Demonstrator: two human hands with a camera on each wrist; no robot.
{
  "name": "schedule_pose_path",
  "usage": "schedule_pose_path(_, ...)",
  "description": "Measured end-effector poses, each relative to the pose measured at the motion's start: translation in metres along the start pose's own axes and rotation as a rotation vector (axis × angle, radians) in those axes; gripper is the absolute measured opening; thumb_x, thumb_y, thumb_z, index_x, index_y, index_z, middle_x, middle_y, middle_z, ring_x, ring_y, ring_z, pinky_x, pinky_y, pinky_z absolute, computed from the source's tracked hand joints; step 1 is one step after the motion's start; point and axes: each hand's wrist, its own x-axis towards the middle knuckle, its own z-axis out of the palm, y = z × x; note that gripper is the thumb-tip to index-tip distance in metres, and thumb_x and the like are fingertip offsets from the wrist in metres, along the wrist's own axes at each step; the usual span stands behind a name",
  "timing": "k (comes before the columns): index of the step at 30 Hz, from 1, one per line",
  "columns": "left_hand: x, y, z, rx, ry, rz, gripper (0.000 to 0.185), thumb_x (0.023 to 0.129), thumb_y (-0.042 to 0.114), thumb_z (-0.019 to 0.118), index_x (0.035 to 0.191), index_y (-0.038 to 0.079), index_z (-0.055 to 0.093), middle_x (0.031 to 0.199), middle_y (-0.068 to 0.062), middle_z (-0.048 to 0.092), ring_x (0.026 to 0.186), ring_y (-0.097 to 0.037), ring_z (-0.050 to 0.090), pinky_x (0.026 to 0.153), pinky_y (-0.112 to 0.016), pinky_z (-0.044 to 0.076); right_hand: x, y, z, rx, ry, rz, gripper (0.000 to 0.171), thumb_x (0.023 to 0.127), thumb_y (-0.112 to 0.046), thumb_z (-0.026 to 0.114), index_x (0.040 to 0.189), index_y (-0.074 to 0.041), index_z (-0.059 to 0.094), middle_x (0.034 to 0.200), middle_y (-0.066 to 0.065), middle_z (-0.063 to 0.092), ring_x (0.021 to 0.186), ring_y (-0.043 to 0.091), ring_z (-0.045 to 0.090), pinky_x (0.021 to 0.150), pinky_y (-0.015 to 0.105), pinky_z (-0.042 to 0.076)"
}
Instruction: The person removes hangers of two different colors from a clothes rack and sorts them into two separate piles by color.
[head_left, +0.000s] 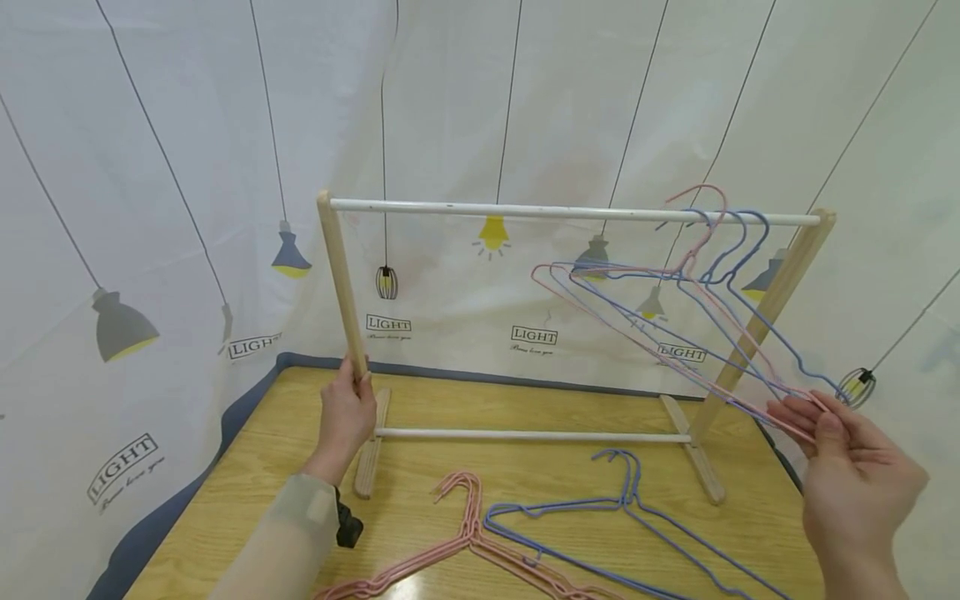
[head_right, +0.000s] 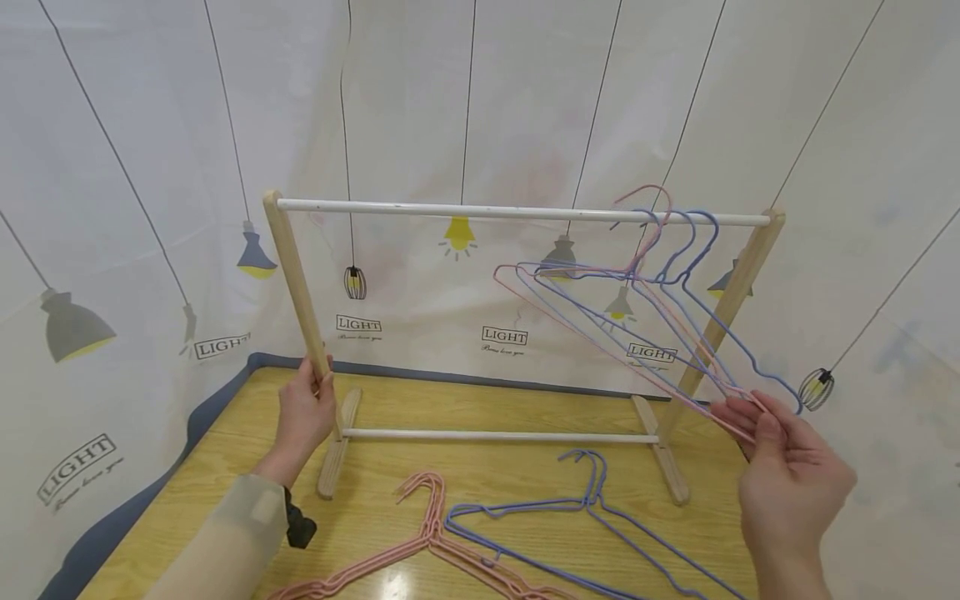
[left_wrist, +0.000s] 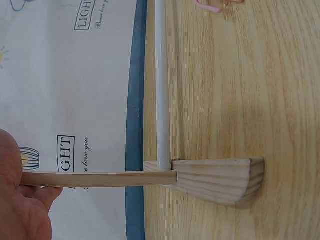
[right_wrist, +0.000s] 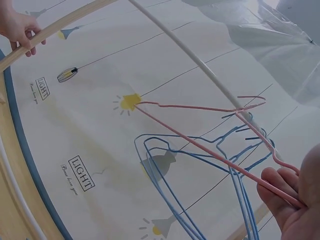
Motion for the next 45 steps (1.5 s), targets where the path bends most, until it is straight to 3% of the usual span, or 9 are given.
schedule_pose_path(13,-0.002,-0.006,0.0,0.006,0.018,-0.004,0.035,0.11,0.005,0.054,0.145,0.003,0.056,0.122,-0.031,0.07,0.093,-0.037,0.072,0.07,-0.049,0.058,-0.02,-0.013,0.002,-0.069,-0.015,0.047,0.029,0.104,0.001,0.059,0.127,0.019,0.065,0.103,0.02,0.078,0.085,0.023,0.079,0.081,0.031,0.057)
schedule_pose_path(21,-0.001,-0.002,-0.001,-0.005,0.017,-0.028,0.036,0.11,0.004,0.054,0.145,0.003,0.056,0.126,-0.03,0.069,0.098,-0.037,0.072,0.073,-0.05,0.058,-0.045,-0.009,-0.001,-0.159,-0.021,0.202,0.03,0.105,0.0,0.058,0.129,0.015,0.067,0.103,0.018,0.079,0.082,0.025,0.079,0.079,0.032,0.059)
schedule_pose_path(26,0.0,0.0,-0.001,-0.007,0.009,-0.023,0.037,0.11,0.005,0.053,0.147,0.004,0.055,0.128,-0.031,0.067,0.098,-0.039,0.072,0.073,-0.051,0.058,-0.065,0.005,-0.008,-0.178,-0.132,0.277,0.029,0.106,-0.002,0.058,0.129,0.013,0.068,0.102,0.015,0.079,0.085,0.024,0.079,0.08,0.032,0.059)
schedule_pose_path(31,0.0,0.002,-0.001,-0.014,0.001,-0.023,0.038,0.11,0.006,0.053,0.148,0.004,0.055,0.127,-0.031,0.068,0.093,-0.038,0.072,0.071,-0.049,0.058,-0.086,0.026,-0.019,-0.227,-0.334,0.292,0.027,0.109,-0.003,0.054,0.128,0.011,0.068,0.104,0.011,0.08,0.088,0.022,0.078,0.079,0.033,0.059)
schedule_pose_path(35,0.0,0.002,0.0,-0.013,0.004,-0.02,0.037,0.11,0.006,0.054,0.147,0.004,0.056,0.126,-0.03,0.069,0.092,-0.037,0.072,0.069,-0.048,0.058,-0.101,0.048,-0.029,-0.164,-0.47,0.347,0.028,0.11,0.001,0.051,0.121,-0.004,0.076,0.103,0.011,0.079,0.089,0.022,0.078,0.078,0.034,0.06)
schedule_pose_path(38,0.001,0.001,0.001,-0.008,0.009,-0.013,0.036,0.11,0.005,0.054,0.146,0.004,0.056,0.125,-0.03,0.069,0.092,-0.036,0.072,0.07,-0.049,0.058,-0.112,0.063,-0.035,-0.116,-0.504,0.443,0.034,0.11,0.006,0.049,0.116,-0.011,0.077,0.101,0.014,0.079,0.089,0.025,0.078,0.077,0.037,0.061)
schedule_pose_path(42,0.001,0.0,0.001,0.006,0.02,-0.002,0.035,0.11,0.005,0.054,0.144,0.003,0.057,0.122,-0.029,0.07,0.089,-0.036,0.072,0.069,-0.049,0.057,-0.125,0.074,-0.037,-0.232,-0.461,0.64,0.026,0.108,0.007,0.05,0.125,0.011,0.069,0.1,0.02,0.078,0.088,0.029,0.078,0.078,0.042,0.062)
schedule_pose_path(44,0.002,0.0,0.0,0.007,0.021,0.0,0.035,0.11,0.005,0.054,0.144,0.003,0.057,0.122,-0.029,0.07,0.09,-0.036,0.072,0.07,-0.049,0.057,-0.13,0.079,-0.04,-0.247,-0.486,0.71,0.029,0.108,0.004,0.053,0.128,0.023,0.06,0.1,0.022,0.077,0.089,0.031,0.078,0.08,0.044,0.061)
schedule_pose_path(45,0.002,0.0,0.0,0.006,0.021,0.001,0.035,0.11,0.005,0.054,0.144,0.003,0.057,0.122,-0.029,0.07,0.09,-0.036,0.072,0.07,-0.049,0.057,-0.132,0.081,-0.042,-0.235,-0.509,0.735,0.03,0.108,0.002,0.055,0.128,0.024,0.059,0.101,0.022,0.077,0.089,0.031,0.078,0.081,0.044,0.061)
